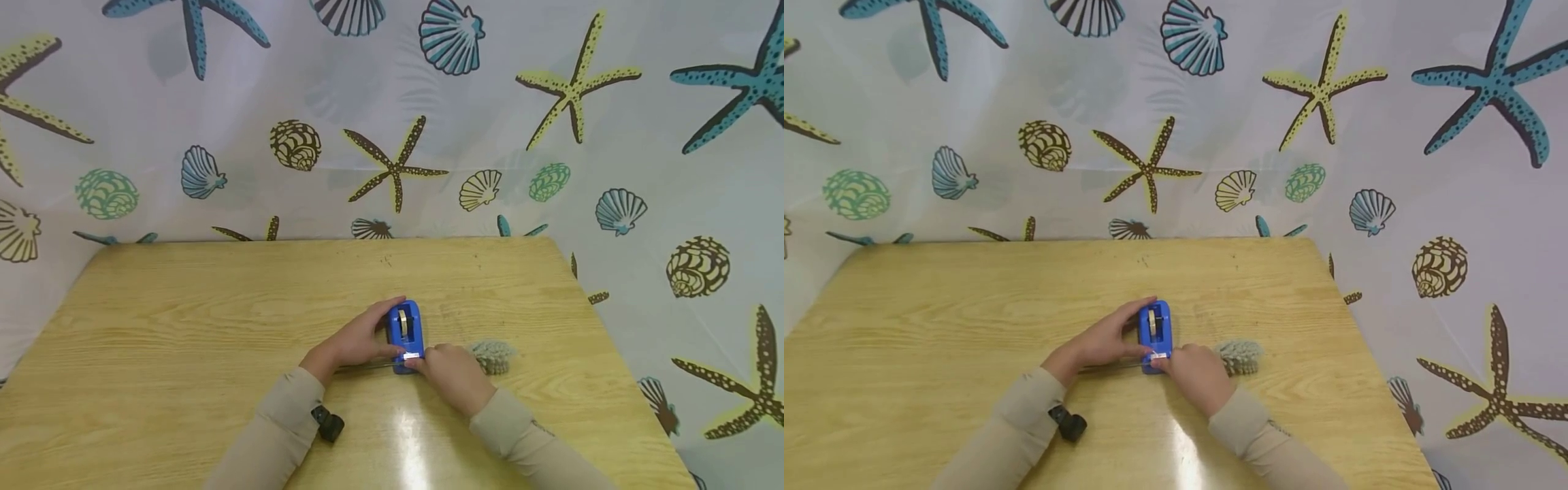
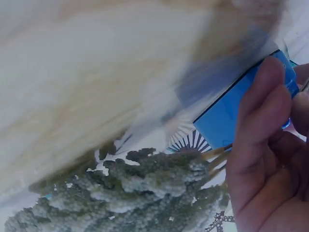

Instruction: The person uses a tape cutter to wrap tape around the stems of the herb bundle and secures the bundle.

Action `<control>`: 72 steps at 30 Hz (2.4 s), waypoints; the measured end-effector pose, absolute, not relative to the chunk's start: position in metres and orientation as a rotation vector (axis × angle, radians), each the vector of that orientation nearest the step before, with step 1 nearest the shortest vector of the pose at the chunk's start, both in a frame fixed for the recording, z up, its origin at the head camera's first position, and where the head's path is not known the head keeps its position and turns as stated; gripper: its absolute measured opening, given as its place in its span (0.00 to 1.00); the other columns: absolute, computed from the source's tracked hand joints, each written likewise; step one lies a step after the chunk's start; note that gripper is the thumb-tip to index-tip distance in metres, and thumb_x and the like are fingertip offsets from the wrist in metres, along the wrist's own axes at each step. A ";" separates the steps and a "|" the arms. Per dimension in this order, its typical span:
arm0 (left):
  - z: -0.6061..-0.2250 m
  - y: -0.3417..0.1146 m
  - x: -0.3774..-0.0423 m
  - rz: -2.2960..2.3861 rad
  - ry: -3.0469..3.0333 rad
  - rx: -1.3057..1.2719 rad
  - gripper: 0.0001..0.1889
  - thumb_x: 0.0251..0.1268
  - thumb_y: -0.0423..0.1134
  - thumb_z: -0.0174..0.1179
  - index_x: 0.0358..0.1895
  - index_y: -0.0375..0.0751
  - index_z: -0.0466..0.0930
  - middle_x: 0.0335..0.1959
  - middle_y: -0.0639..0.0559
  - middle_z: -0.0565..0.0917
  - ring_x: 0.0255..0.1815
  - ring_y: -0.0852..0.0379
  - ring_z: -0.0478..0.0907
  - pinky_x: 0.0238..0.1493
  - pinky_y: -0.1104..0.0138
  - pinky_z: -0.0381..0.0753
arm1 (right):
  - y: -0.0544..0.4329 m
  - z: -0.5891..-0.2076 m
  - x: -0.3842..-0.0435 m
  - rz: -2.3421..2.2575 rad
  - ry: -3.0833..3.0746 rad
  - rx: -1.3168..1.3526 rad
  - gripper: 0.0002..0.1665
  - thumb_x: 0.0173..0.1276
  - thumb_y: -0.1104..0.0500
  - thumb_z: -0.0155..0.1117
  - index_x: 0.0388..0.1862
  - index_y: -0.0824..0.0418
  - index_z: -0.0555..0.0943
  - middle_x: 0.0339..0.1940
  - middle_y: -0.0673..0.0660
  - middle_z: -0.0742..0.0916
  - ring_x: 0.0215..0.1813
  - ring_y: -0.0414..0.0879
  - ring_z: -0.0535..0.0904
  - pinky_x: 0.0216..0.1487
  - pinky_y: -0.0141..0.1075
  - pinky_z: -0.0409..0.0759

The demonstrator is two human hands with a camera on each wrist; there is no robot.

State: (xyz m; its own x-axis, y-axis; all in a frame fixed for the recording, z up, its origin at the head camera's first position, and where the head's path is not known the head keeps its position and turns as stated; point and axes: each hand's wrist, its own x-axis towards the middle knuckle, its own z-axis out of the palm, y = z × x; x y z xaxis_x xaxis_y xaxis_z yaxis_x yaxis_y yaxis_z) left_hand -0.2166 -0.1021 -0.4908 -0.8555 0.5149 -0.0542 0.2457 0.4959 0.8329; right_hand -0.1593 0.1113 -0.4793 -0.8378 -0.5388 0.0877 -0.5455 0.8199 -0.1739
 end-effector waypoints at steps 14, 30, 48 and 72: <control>-0.488 -0.104 -0.212 1.277 2.480 0.586 0.49 0.60 0.43 0.72 0.81 0.53 0.51 0.81 0.45 0.53 0.82 0.43 0.48 0.79 0.48 0.51 | 0.112 -0.497 -0.161 0.135 -2.900 0.941 0.24 0.69 0.41 0.61 0.34 0.61 0.87 0.18 0.53 0.83 0.18 0.43 0.76 0.19 0.34 0.76; -0.486 -0.092 -0.174 1.292 2.721 0.362 0.34 0.67 0.42 0.66 0.73 0.39 0.63 0.54 0.42 0.80 0.51 0.49 0.80 0.54 0.55 0.82 | 0.121 -0.479 -0.158 0.712 -3.069 0.781 0.21 0.70 0.43 0.65 0.25 0.57 0.84 0.15 0.44 0.78 0.17 0.36 0.67 0.19 0.30 0.67; -0.485 -0.103 -0.155 1.152 2.492 0.644 0.13 0.77 0.44 0.55 0.37 0.43 0.85 0.26 0.53 0.83 0.27 0.64 0.73 0.32 0.70 0.74 | 0.118 -0.472 -0.148 0.921 -3.077 0.715 0.19 0.71 0.46 0.65 0.23 0.55 0.85 0.17 0.43 0.81 0.20 0.36 0.71 0.23 0.30 0.71; -0.482 -0.096 -0.142 1.195 2.586 0.640 0.06 0.68 0.36 0.64 0.31 0.42 0.84 0.27 0.55 0.84 0.28 0.64 0.77 0.34 0.72 0.78 | 0.109 -0.462 -0.134 1.247 -3.128 0.397 0.14 0.64 0.47 0.72 0.28 0.56 0.88 0.15 0.54 0.85 0.14 0.39 0.75 0.18 0.33 0.73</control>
